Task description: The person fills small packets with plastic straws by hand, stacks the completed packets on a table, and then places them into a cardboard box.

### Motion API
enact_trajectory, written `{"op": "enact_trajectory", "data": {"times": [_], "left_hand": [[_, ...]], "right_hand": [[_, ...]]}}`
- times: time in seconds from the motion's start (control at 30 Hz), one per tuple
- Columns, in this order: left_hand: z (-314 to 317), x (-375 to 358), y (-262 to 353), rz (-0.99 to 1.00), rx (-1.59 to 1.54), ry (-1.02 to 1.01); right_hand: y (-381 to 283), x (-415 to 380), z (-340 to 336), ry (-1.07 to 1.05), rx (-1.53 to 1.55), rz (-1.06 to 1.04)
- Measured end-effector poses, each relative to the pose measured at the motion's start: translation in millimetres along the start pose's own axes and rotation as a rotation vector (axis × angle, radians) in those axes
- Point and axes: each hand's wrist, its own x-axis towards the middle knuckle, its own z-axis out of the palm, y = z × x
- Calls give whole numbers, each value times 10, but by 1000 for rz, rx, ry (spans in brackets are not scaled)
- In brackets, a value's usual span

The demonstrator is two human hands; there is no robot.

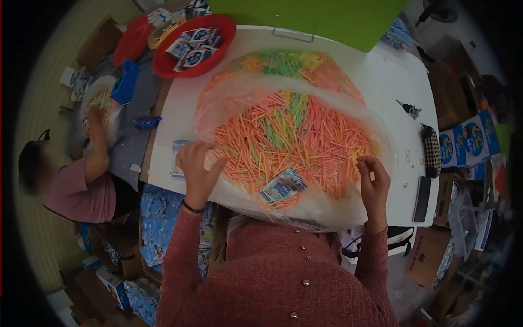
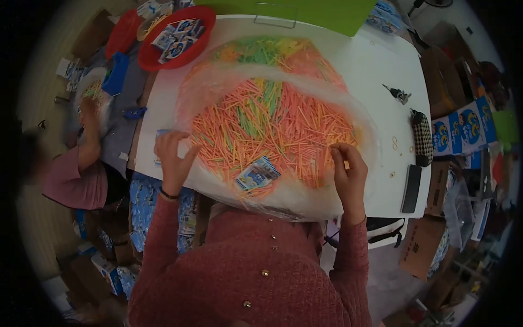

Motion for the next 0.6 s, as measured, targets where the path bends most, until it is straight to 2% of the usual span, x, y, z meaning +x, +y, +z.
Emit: {"op": "enact_trajectory", "data": {"times": [0.07,0.13,0.17,0.23,0.27,0.33,0.37,0.43,0.6], "left_hand": [[224,-109,432,63,-114,-188],[437,-182,720,117,-159,-294],[507,-215,760,123,-166,-292],[621,-261,807,58,-211,-482],[644,-275,799,65,-216,-484],[637,-280,768,132,-280,-374],[629,-277,761,137,-280,-377],[567,-222,768,163,-247,-301],[497,-153,728,116,-264,-223]], "right_hand": [[48,53,-54,54,-90,-6],[93,100,-83,-25,-301,-106],[71,110,-85,-18,-308,-105],[4,124,-42,-180,-433,-205],[-14,128,-1,-173,-437,-200],[-30,134,120,-252,-485,-363],[-20,139,197,-248,-484,-360],[19,147,347,-285,-627,-421],[132,87,529,-472,-869,-381]]}}
